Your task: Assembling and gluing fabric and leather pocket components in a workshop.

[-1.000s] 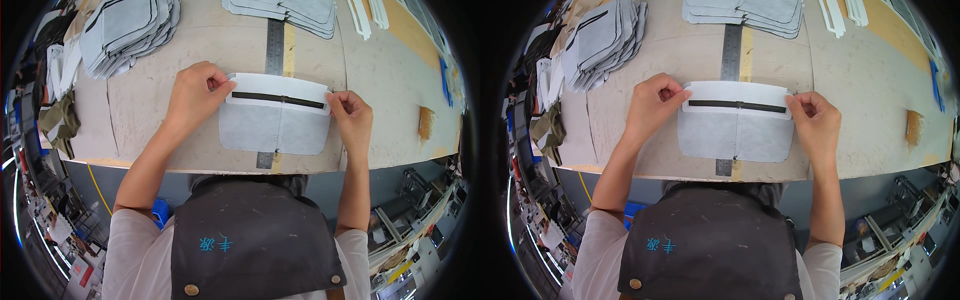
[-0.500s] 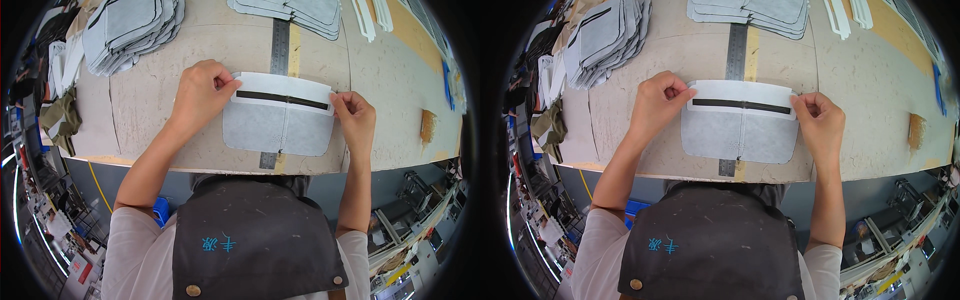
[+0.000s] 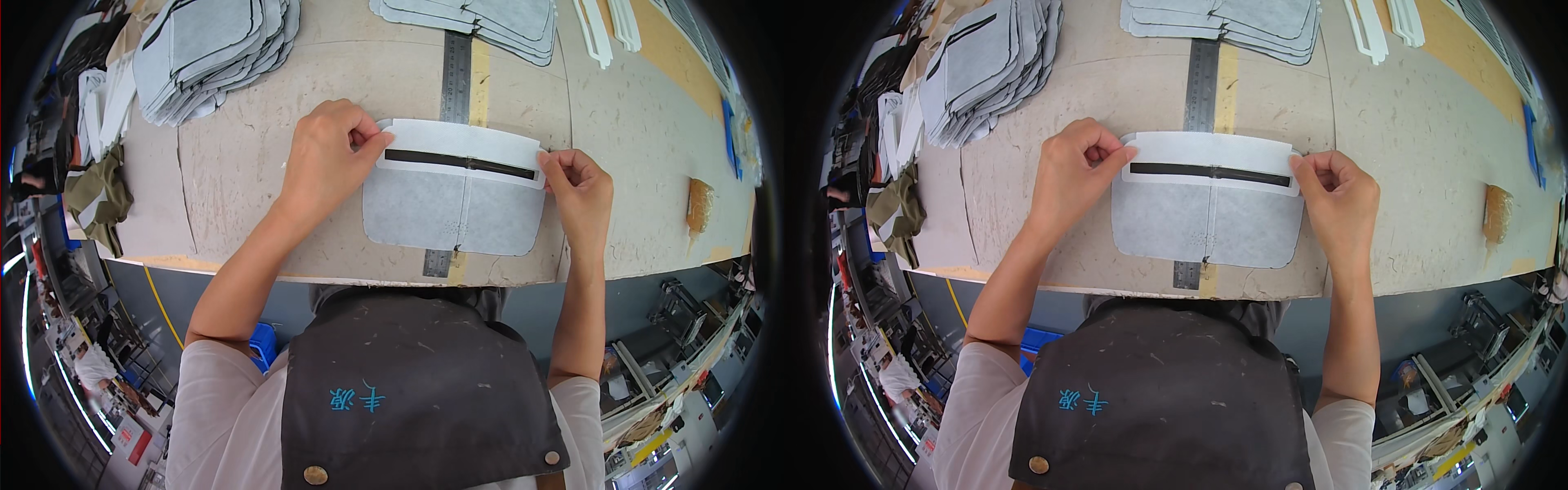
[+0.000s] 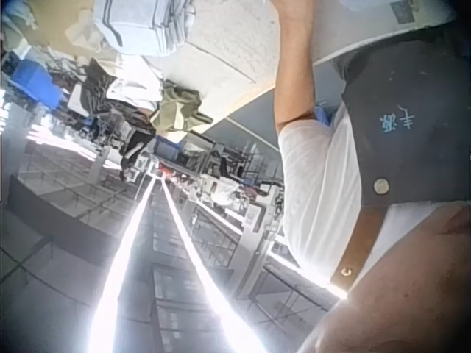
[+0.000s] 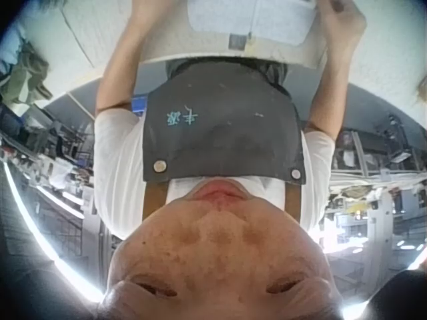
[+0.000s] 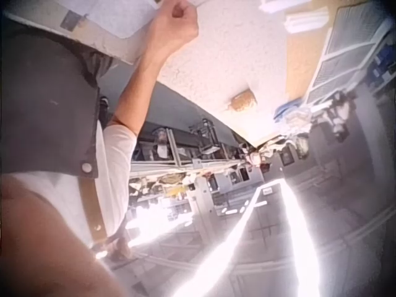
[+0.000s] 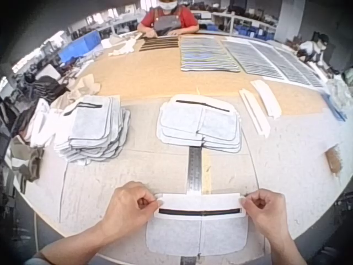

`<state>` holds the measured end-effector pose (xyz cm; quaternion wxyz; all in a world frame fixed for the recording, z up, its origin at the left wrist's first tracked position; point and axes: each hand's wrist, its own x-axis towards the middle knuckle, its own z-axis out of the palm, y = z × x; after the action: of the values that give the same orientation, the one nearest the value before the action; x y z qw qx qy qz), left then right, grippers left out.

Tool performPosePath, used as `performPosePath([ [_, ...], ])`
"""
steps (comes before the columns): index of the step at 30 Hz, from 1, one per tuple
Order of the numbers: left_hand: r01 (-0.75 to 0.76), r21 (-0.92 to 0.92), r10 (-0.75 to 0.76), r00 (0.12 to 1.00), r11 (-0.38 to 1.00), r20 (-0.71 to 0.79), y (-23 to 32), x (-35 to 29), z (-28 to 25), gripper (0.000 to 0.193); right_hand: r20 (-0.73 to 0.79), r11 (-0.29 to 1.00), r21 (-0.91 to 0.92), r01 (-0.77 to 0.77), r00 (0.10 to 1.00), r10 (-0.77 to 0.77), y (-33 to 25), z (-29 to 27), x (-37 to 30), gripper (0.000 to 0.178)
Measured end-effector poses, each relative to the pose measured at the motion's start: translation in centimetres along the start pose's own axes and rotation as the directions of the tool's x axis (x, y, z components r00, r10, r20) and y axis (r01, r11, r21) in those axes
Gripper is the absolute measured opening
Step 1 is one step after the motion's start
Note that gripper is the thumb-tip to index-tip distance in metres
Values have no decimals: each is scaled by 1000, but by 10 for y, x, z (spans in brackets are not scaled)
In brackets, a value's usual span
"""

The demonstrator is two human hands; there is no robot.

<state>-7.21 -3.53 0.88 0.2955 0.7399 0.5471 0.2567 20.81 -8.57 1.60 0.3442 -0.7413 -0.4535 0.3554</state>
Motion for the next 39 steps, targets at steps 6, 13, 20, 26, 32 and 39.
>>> performPosePath([
  [6, -29, 13, 29, 999, 999, -29, -1, -2, 2, 17, -2, 1000, 11, -12, 1000, 12, 0, 2, 0, 18],
  [13, -60, 53, 62, 997, 997, -37, 0, -2, 6, 17, 0, 1000, 10, -14, 1000, 15, -4, -1, -1, 18],
  [20, -21, 34, 22, 999, 999, -33, 5, -2, 3, 18, 22, 1000, 2, -9, 1000, 9, -9, -6, -1, 15],
  [26, 50, 23, -50, 999, 998, -16, 10, -1, 1, 15, 42, 982, -155, 110, 994, -104, -7, -6, 1, 13],
  [32, 81, 34, -81, 997, 996, 1, 11, -1, 0, 16, 24, 960, -240, 148, 989, -146, -8, -3, 1, 13],
  [39, 62, 51, -62, 998, 997, -2, 10, 0, 1, 16, 16, 917, -315, 243, 968, -251, -3, 0, -1, 10],
])
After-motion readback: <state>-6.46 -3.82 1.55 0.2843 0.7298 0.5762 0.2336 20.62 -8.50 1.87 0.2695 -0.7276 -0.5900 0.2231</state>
